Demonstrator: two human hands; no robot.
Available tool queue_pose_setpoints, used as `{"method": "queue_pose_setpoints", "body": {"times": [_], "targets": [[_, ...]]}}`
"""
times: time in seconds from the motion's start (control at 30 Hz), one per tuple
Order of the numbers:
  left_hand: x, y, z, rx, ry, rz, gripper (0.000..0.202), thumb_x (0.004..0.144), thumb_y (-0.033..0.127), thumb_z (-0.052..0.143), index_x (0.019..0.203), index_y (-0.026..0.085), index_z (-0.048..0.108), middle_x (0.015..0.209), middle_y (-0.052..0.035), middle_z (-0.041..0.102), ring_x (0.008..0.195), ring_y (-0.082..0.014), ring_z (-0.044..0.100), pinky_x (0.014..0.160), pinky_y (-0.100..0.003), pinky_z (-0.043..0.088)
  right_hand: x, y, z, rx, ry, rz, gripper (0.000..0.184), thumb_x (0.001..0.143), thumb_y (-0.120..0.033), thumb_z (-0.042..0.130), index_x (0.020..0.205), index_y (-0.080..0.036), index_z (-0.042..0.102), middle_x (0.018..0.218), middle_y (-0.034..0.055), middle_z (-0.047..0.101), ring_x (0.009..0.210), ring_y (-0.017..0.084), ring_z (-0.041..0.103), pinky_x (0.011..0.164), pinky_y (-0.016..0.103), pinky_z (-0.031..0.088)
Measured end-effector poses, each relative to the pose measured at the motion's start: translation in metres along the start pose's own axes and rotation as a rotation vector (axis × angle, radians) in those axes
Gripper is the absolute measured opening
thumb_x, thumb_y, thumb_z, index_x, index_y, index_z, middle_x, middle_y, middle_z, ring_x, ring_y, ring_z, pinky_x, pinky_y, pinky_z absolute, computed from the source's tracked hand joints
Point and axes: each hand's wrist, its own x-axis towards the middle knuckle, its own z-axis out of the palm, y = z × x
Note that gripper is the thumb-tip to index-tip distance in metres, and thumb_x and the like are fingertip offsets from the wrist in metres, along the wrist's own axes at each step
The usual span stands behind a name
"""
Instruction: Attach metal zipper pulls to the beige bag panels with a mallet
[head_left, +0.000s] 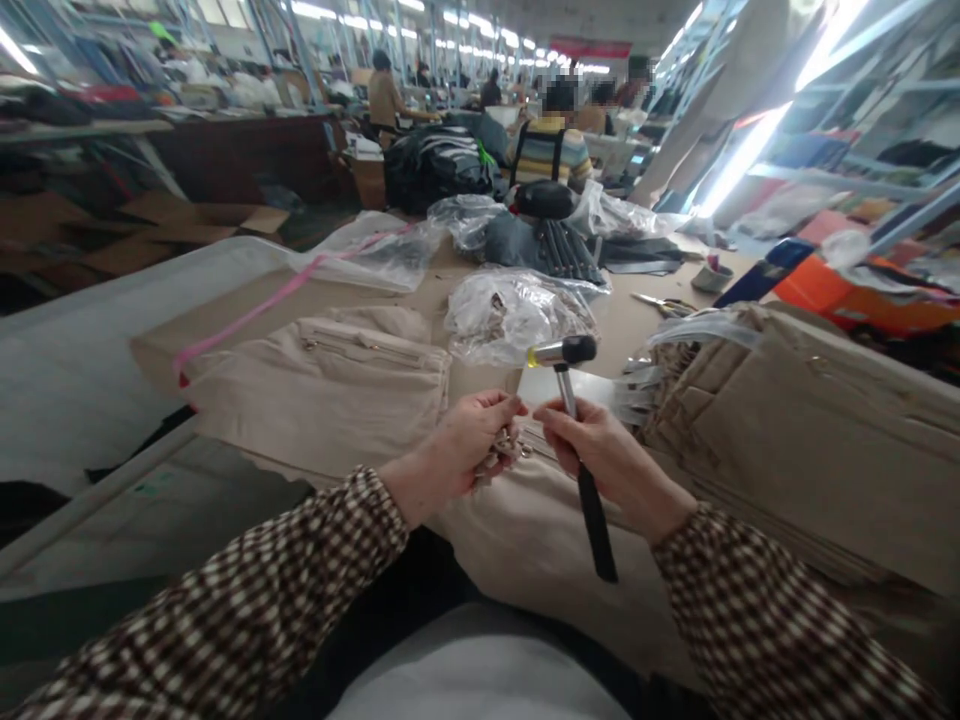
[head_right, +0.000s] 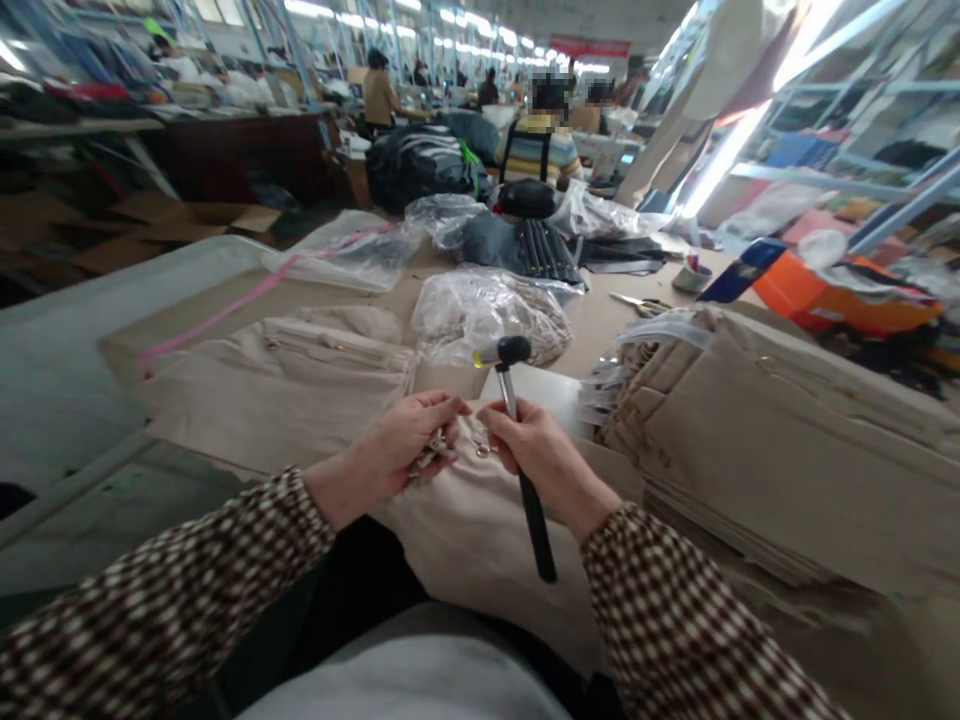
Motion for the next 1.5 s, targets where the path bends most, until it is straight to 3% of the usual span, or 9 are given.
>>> {"method": "queue_pose_setpoints", "body": {"times": [0.1, 0.27, 0.4, 0.6, 0.77, 0.97, 1.13, 1.33, 1.5], "targets": [[0.009, -0.009, 0.021, -0.039, 0.003, -0.008, 0.020, 0.087, 0.038, 0.052, 0.085, 0.018, 0.052, 0.055, 0.0050, 0.047, 0.034, -0.0079, 0.044, 0.029, -0.016, 0.028, -0.021, -0.015, -0.003, -0.049, 0.037, -0.054, 0.025, 0.071, -0.038, 0.069, 0.078, -0.016, 0.059, 0.045, -0.0087, 0.040, 0.037, 0.004, 0.034, 0.035, 0.017, 0.024], [0.019, -0.030, 0.046, -0.051, 0.010, 0.010, 0.022, 0.083, 0.031, 0.048, 0.066, 0.017, 0.048, 0.048, 0.0049, 0.040, 0.030, -0.0060, 0.033, 0.029, -0.017, 0.025, -0.026, -0.007, 0.003, -0.137, -0.005, -0.095, 0.011, 0.064, -0.025, 0.066, 0.066, -0.017, 0.060, 0.055, -0.0029, 0.058, 0.048, 0.010, 0.056, 0.047, 0.021, 0.044], [0.027, -0.044, 0.047, -0.062, -0.009, -0.068, 0.014, 0.073, 0.024, 0.054, 0.063, 0.018, 0.047, 0.046, 0.0046, 0.039, 0.032, -0.0075, 0.037, 0.030, -0.018, 0.023, -0.025, 0.004, -0.001, -0.135, -0.044, -0.104, 0.010, 0.066, -0.026, 0.061, 0.065, -0.017, 0.057, 0.055, -0.0022, 0.059, 0.050, 0.012, 0.059, 0.049, 0.023, 0.047], [0.034, -0.041, 0.044, -0.052, -0.051, -0.254, 0.021, 0.084, 0.036, 0.051, 0.079, 0.017, 0.055, 0.056, 0.0016, 0.050, 0.036, -0.0081, 0.044, 0.030, -0.017, 0.025, -0.026, 0.004, -0.024, -0.179, 0.059, -0.077, 0.015, 0.080, -0.031, 0.052, 0.079, -0.017, 0.053, 0.049, -0.0060, 0.048, 0.039, 0.006, 0.039, 0.037, 0.017, 0.029], [0.038, -0.036, 0.044, 0.011, -0.066, -0.236, 0.020, 0.084, 0.037, 0.058, 0.081, 0.017, 0.054, 0.059, 0.0039, 0.047, 0.039, -0.0066, 0.047, 0.033, -0.015, 0.029, -0.024, -0.003, -0.048, -0.179, 0.109, -0.079, 0.014, 0.078, -0.032, 0.052, 0.082, -0.019, 0.048, 0.057, -0.0023, 0.056, 0.045, 0.010, 0.051, 0.041, 0.019, 0.036], [0.033, -0.029, 0.054, 0.152, -0.193, -0.269, 0.029, 0.082, 0.044, 0.063, 0.081, 0.017, 0.054, 0.053, 0.0064, 0.040, 0.037, -0.0053, 0.040, 0.034, -0.015, 0.029, -0.023, 0.009, -0.072, -0.746, 0.271, -0.256, 0.009, 0.075, -0.026, 0.054, 0.070, -0.019, 0.051, 0.058, -0.0010, 0.055, 0.050, 0.010, 0.046, 0.050, 0.023, 0.032], [0.037, -0.035, 0.059, 0.150, -0.295, -0.294, 0.035, 0.077, 0.048, 0.068, 0.075, 0.016, 0.052, 0.054, 0.0056, 0.042, 0.039, -0.0053, 0.039, 0.034, -0.014, 0.030, -0.026, 0.028, -0.073, -0.990, 0.166, -0.392, 0.018, 0.081, -0.022, 0.052, 0.064, -0.018, 0.054, 0.063, 0.0008, 0.057, 0.056, 0.010, 0.046, 0.056, 0.024, 0.030], [0.044, -0.043, 0.065, 0.287, -0.267, -0.295, 0.031, 0.073, 0.041, 0.072, 0.076, 0.017, 0.054, 0.053, 0.0049, 0.044, 0.040, -0.0066, 0.042, 0.035, -0.015, 0.031, -0.041, 0.033, -0.079, -0.804, 0.201, -0.177, 0.021, 0.075, -0.035, 0.060, 0.065, -0.017, 0.061, 0.055, -0.0022, 0.048, 0.052, 0.009, 0.038, 0.051, 0.024, 0.028], [0.055, -0.043, 0.077, 0.493, -0.276, -0.283, 0.021, 0.075, 0.032, 0.069, 0.072, 0.015, 0.057, 0.049, 0.0047, 0.042, 0.035, -0.0064, 0.038, 0.034, -0.017, 0.029, -0.051, 0.035, -0.098, -0.487, 0.094, 0.029, 0.028, 0.076, -0.043, 0.060, 0.082, -0.016, 0.066, 0.052, -0.0045, 0.044, 0.047, 0.008, 0.035, 0.045, 0.022, 0.024]]}}
